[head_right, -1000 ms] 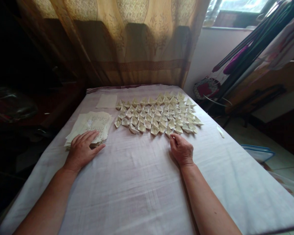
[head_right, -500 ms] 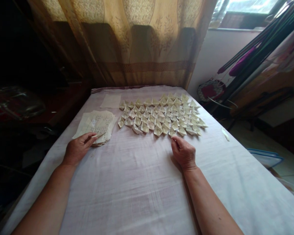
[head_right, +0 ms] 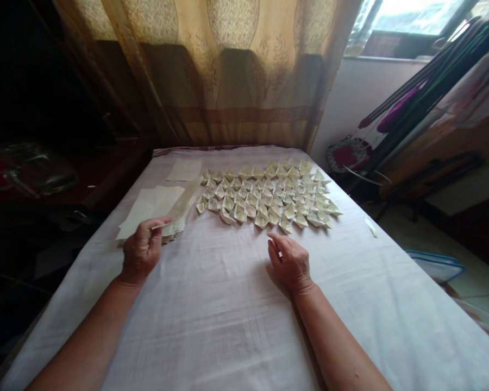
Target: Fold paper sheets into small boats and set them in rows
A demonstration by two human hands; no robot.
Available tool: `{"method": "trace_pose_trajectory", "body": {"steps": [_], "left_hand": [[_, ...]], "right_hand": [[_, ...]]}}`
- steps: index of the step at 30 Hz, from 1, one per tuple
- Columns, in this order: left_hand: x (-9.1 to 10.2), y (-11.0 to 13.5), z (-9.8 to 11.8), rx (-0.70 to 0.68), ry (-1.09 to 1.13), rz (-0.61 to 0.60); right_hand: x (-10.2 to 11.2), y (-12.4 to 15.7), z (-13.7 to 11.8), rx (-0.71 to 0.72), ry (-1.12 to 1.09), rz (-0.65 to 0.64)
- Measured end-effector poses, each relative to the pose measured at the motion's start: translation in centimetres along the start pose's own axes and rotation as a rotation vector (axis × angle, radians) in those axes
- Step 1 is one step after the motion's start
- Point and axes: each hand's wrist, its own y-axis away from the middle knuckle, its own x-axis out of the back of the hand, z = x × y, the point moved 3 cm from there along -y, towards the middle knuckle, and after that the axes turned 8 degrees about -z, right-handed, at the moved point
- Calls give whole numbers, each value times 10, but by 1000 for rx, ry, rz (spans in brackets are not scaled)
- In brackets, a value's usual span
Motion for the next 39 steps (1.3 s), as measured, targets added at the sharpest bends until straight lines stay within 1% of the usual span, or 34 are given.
{"method": "trace_pose_trajectory", "body": {"steps": [3,5,7,11,16,19,22,25,27,30,31,33,36,39], "left_hand": [[-24,8,28,-200,121,-241],[-33,13,39,-271,177,-329],[-35,18,44,-306,208,-386],[-26,27,40,-313,255,-469],[-15,36,26,-204,279,-534],[-14,36,20,-88,316,-565],[-15,36,18,0,361,-591],[-15,37,15,31,386,-606],[-15,37,13,25,396,-626],[-16,38,10,-34,383,-657],[-16,38,10,-66,357,-646],[-13,38,15,-151,255,-571],[-6,43,34,-310,45,-422],[-9,51,58,-441,-70,-419]], "right_hand": [[-1,-1,-21,110,16,71],[-3,-2,-30,131,57,68],[-6,-1,-36,139,95,34],[-10,0,-42,213,97,-73],[-10,0,-46,281,-19,-258],[-9,0,-50,310,-117,-412],[-7,3,-56,330,-197,-515],[-7,8,-60,351,-241,-564],[-7,10,-60,354,-240,-550],[-5,11,-57,380,-238,-436],[-5,11,-58,394,-240,-397],[-3,10,-60,407,-230,-349],[-2,8,-68,369,-158,-330],[-4,6,-81,362,-76,-327]]}}
